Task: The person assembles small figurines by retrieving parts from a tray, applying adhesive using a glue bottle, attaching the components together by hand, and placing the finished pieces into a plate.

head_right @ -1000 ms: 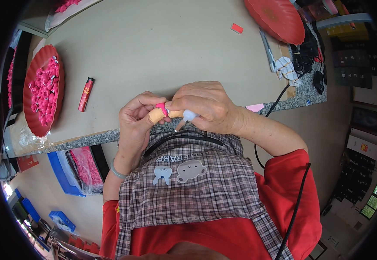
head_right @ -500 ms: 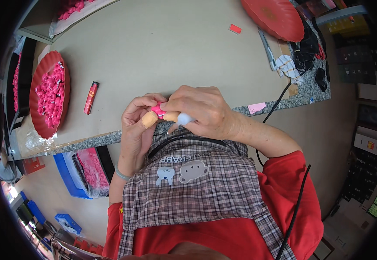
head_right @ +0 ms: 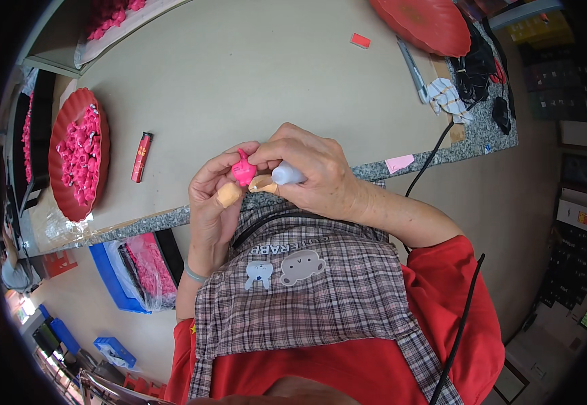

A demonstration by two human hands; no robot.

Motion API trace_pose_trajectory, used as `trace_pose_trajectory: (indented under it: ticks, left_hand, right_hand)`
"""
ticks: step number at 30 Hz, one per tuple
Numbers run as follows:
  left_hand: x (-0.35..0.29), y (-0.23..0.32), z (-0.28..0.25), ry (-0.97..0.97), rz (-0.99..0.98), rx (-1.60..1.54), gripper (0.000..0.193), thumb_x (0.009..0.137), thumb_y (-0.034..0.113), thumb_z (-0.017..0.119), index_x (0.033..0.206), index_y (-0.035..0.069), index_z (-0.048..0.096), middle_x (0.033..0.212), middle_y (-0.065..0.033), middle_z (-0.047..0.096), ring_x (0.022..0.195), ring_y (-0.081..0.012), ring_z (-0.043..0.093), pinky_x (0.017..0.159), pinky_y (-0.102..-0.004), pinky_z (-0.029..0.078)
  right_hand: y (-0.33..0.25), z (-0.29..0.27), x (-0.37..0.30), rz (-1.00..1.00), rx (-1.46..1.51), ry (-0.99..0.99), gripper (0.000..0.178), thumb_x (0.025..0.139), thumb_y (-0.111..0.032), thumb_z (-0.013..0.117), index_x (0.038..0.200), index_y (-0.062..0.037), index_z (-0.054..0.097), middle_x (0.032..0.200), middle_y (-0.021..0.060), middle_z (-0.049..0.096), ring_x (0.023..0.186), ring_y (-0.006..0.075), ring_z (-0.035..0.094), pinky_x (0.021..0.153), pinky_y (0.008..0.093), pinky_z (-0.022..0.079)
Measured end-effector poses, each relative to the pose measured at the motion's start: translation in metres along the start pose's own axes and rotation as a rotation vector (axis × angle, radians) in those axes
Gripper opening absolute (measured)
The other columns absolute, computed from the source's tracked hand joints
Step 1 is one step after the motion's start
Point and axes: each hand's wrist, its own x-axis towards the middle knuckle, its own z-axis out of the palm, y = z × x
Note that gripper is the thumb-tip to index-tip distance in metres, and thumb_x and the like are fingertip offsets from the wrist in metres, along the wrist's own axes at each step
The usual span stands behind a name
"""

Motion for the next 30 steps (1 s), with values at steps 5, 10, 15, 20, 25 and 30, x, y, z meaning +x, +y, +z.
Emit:
trace_pose_trajectory:
  ticks: [5, 10, 15, 20, 25, 30]
  left_hand:
    - [-0.002, -0.001, -0.002, -0.04, -0.009, 0.02, 0.039, 0.081, 0.011, 0.069, 0.116, -0.002, 0.057, 0.125, -0.023, 0.054, 0.111, -0.0281, 0.058, 0.097, -0.0418, 0.047]
    - [-0.003, -0.002, 0.003, -0.018, -0.027, -0.096, 0.042, 0.083, 0.013, 0.067, 0.121, -0.002, 0.055, 0.126, -0.0246, 0.053, 0.108, -0.0271, 0.06, 0.096, -0.0398, 0.048]
    - [-0.004, -0.001, 0.003, 0.024, -0.096, -0.184, 0.043, 0.087, 0.014, 0.064, 0.124, -0.003, 0.052, 0.129, -0.0251, 0.051, 0.107, -0.0253, 0.061, 0.094, -0.0334, 0.05]
    - [0.001, -0.001, 0.0, -0.002, -0.118, -0.281, 0.046, 0.087, 0.013, 0.064, 0.127, -0.004, 0.05, 0.132, -0.0267, 0.047, 0.108, -0.0254, 0.061, 0.093, -0.0304, 0.051]
    - [-0.001, 0.004, 0.0, 0.022, -0.082, -0.273, 0.046, 0.086, 0.011, 0.064, 0.127, -0.004, 0.05, 0.129, -0.027, 0.049, 0.101, -0.0237, 0.062, 0.089, -0.0278, 0.052]
    - [-0.001, 0.027, -0.009, 0.01, -0.015, -0.144, 0.041, 0.084, 0.006, 0.064, 0.123, -0.003, 0.054, 0.124, -0.0237, 0.055, 0.096, -0.0217, 0.062, 0.084, -0.0281, 0.052]
  right_hand:
    - [-0.002, 0.0, 0.003, -0.039, 0.021, -0.015, 0.029, 0.07, -0.013, 0.078, 0.095, -0.0053, 0.065, 0.078, 0.0041, 0.059, 0.068, 0.0154, 0.06, 0.055, 0.0261, 0.048]
    - [-0.004, -0.003, 0.002, -0.011, 0.051, -0.029, 0.03, 0.071, -0.013, 0.077, 0.097, -0.0051, 0.066, 0.079, 0.0037, 0.059, 0.068, 0.0146, 0.061, 0.056, 0.0257, 0.049]
    - [-0.006, -0.006, 0.0, 0.003, 0.08, -0.017, 0.029, 0.071, -0.011, 0.077, 0.098, -0.005, 0.066, 0.079, 0.0042, 0.06, 0.069, 0.0145, 0.061, 0.057, 0.0252, 0.05]
    - [-0.001, -0.009, -0.001, 0.007, 0.089, -0.006, 0.028, 0.072, -0.007, 0.075, 0.098, -0.0049, 0.066, 0.079, 0.0048, 0.06, 0.069, 0.0145, 0.061, 0.058, 0.0259, 0.05]
    - [-0.004, -0.012, 0.005, -0.009, 0.097, -0.007, 0.028, 0.071, -0.004, 0.074, 0.097, -0.0049, 0.067, 0.079, 0.0055, 0.06, 0.069, 0.0145, 0.061, 0.057, 0.0263, 0.048]
    - [0.0, -0.014, 0.009, 0.016, 0.071, 0.014, 0.027, 0.07, -0.003, 0.074, 0.096, -0.0039, 0.067, 0.077, 0.0056, 0.058, 0.066, 0.0142, 0.058, 0.056, 0.0262, 0.046]
